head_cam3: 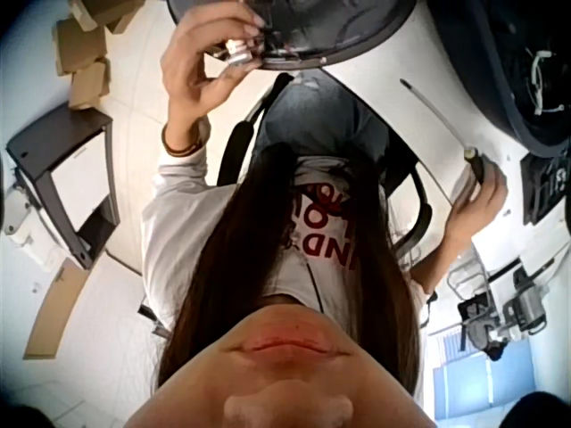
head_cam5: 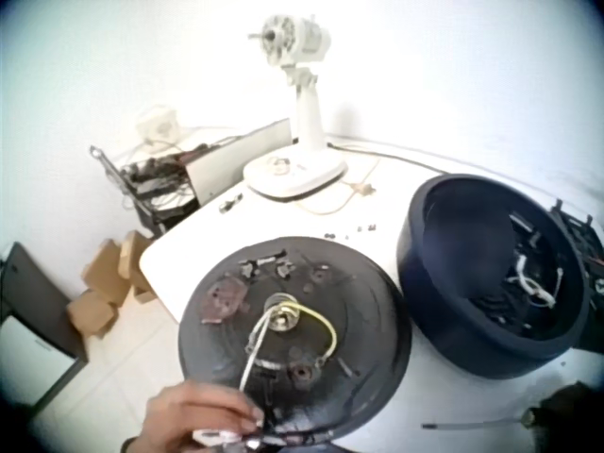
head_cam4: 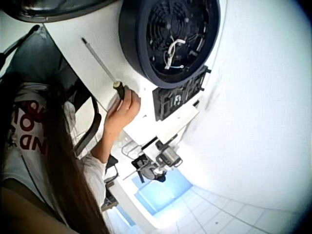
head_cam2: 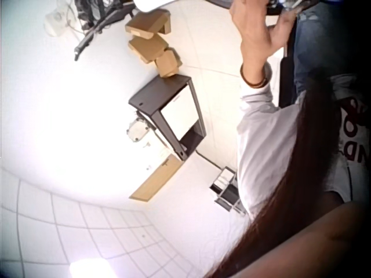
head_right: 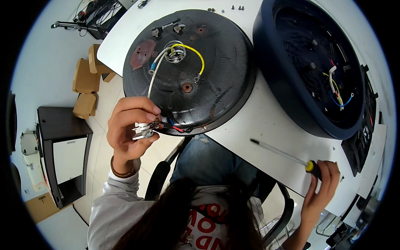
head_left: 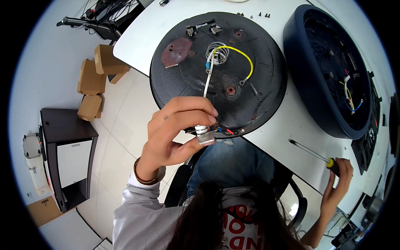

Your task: The person connects wires to a small metal component and uses a screwdriver to tighten screws on the terminals. The person then places the component onto a circular base and continues to secure the wiring.

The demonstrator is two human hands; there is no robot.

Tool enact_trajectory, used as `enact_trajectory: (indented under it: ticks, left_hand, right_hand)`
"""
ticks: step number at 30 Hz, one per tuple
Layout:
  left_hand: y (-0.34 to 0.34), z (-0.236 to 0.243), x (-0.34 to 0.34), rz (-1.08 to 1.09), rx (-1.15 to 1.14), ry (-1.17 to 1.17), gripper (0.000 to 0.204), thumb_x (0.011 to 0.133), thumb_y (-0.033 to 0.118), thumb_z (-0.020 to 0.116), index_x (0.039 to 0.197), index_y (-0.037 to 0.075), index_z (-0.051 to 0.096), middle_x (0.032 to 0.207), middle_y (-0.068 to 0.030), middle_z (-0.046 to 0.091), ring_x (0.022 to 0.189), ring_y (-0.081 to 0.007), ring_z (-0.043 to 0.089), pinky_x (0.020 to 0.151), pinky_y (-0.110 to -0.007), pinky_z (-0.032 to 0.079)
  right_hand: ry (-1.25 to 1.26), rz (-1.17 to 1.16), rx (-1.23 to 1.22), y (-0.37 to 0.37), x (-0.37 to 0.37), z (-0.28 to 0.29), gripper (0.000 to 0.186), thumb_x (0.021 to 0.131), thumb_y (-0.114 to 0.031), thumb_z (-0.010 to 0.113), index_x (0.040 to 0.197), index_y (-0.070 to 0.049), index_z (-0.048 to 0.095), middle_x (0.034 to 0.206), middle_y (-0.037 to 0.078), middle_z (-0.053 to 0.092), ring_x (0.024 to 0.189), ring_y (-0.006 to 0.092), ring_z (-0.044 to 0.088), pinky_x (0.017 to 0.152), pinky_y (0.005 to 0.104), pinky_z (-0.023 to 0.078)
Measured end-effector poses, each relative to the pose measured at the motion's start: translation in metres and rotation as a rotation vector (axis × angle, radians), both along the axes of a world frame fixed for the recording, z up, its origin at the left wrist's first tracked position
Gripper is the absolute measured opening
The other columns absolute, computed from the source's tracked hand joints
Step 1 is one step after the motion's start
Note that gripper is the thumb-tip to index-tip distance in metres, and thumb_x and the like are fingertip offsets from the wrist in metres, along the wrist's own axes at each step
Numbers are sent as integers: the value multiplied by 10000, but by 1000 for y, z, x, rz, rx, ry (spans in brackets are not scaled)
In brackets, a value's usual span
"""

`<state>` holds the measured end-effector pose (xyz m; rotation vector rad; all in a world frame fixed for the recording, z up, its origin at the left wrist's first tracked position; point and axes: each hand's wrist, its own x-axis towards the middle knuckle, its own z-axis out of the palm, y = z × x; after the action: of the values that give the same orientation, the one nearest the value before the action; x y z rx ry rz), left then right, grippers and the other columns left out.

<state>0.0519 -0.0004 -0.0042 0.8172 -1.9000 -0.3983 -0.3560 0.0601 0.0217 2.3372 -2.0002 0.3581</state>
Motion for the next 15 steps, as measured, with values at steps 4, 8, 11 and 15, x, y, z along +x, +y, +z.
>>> enact_trajectory:
  ticks: [4,8,11,15]
  left_hand:
    - [3,-6,-2,-33,104,191,321,752,87,744,1020,1,590,970,-172,652,853,-270,664,722,-331,540]
    - [-1,-13,-4,-119,148,363,352,774,93,722,1076,2,566,987,-200,654,865,-305,670,740,-357,548]
    - [-3,-12,0,-153,163,292,319,799,98,691,1080,11,566,996,-191,659,837,-295,666,717,-348,543]
    - [-6,-6,11,-193,136,60,433,777,79,737,1155,41,529,956,-240,659,785,-290,660,633,-338,515]
  right_hand:
    - [-11,83,-118,-6,-7,41,373,837,17,500,1199,-34,574,1238,194,539,1160,349,541,977,415,457]
    - [356,265,-198,-50,-5,85,467,799,122,524,1215,-82,589,1290,160,533,1269,353,473,1099,501,327]
    - [382,619,-248,-104,14,103,344,857,-25,578,1196,-77,606,1210,120,569,1170,320,525,1080,475,348]
    - [127,1087,-421,-174,43,102,278,869,-49,581,1138,-52,652,1111,94,624,1086,255,566,996,425,428]
